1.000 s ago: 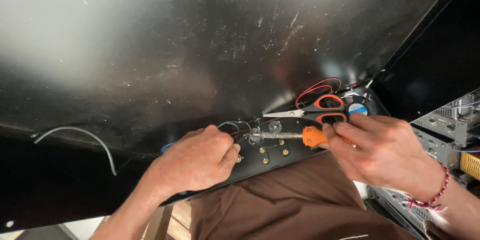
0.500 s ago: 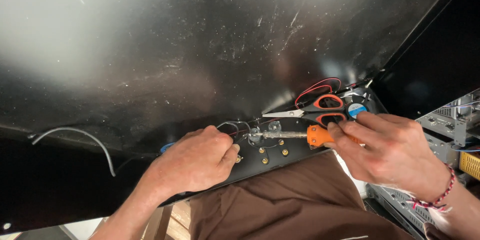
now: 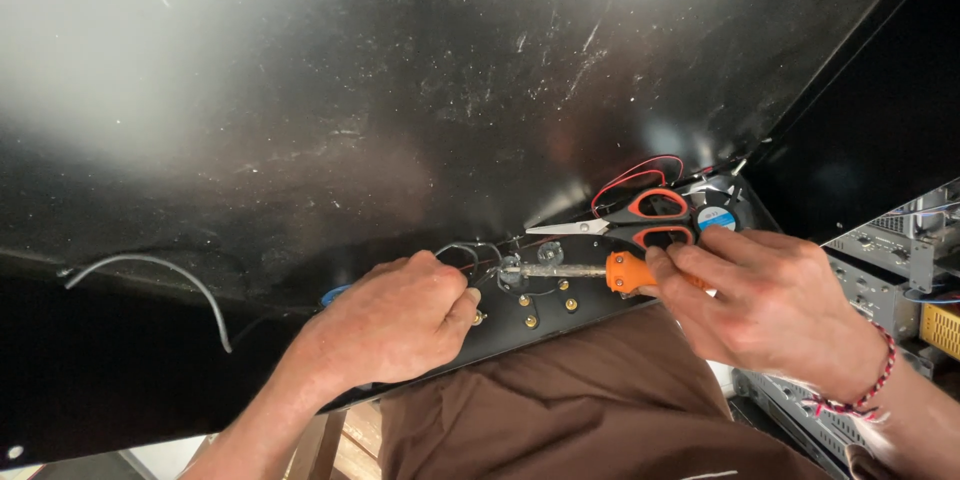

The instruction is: The person uses a soldering iron and pliers to work on a black electronic circuit board. They hold wires in place with pliers while applying the soldering iron to various connection points on the board.

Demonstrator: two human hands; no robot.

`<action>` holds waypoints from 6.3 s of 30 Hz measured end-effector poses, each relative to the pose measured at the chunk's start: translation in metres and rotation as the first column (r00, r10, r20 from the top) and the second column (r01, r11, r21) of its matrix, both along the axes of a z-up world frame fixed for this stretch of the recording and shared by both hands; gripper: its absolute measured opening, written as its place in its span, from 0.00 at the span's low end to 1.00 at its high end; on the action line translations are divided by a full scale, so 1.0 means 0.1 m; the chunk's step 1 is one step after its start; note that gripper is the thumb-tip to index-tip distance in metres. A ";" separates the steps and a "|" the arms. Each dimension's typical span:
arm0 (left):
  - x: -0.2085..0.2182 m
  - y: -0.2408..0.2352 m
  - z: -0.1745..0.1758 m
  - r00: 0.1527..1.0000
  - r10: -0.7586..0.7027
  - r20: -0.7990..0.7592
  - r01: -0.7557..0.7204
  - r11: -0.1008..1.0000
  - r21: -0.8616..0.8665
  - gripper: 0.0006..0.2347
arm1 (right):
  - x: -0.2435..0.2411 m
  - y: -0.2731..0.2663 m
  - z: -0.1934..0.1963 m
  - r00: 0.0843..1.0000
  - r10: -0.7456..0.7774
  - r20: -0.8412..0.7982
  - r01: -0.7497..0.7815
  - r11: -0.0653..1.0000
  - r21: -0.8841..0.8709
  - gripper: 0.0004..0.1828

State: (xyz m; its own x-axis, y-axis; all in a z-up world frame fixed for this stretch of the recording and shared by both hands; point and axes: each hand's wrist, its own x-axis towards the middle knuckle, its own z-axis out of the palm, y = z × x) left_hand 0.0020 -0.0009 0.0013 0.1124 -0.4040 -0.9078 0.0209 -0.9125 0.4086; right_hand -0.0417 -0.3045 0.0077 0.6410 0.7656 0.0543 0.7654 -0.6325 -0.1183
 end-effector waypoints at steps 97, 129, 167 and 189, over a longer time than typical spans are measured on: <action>-0.04 -0.10 -0.02 0.991 -0.075 0.110 0.076 0.997 -0.007 0.20 | 0.11 -0.50 0.17 0.987 -0.160 0.002 0.157 0.974 0.162 0.11; -1.05 0.32 -0.12 0.913 -0.169 0.371 0.090 0.971 0.221 0.18 | 0.11 -0.32 0.18 0.985 -0.171 -0.038 0.175 0.959 0.221 0.11; -1.03 -0.71 0.13 0.788 0.613 0.048 -0.364 0.529 -0.766 0.39 | -0.77 0.41 0.10 0.145 -0.576 -0.805 0.976 0.214 0.022 0.07; -1.07 -0.29 0.12 0.472 0.806 0.357 -0.425 0.563 -0.709 0.14 | -0.63 0.26 0.10 0.184 -0.357 -0.916 0.959 0.268 0.088 0.08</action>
State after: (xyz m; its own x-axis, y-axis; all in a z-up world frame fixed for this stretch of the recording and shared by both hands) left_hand -0.1054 -0.0301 0.0133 0.9260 -0.3025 -0.2260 0.0824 -0.4222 0.9028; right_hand -0.1048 -0.2784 0.0176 0.8639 -0.0718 -0.4984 -0.4914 -0.3366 -0.8032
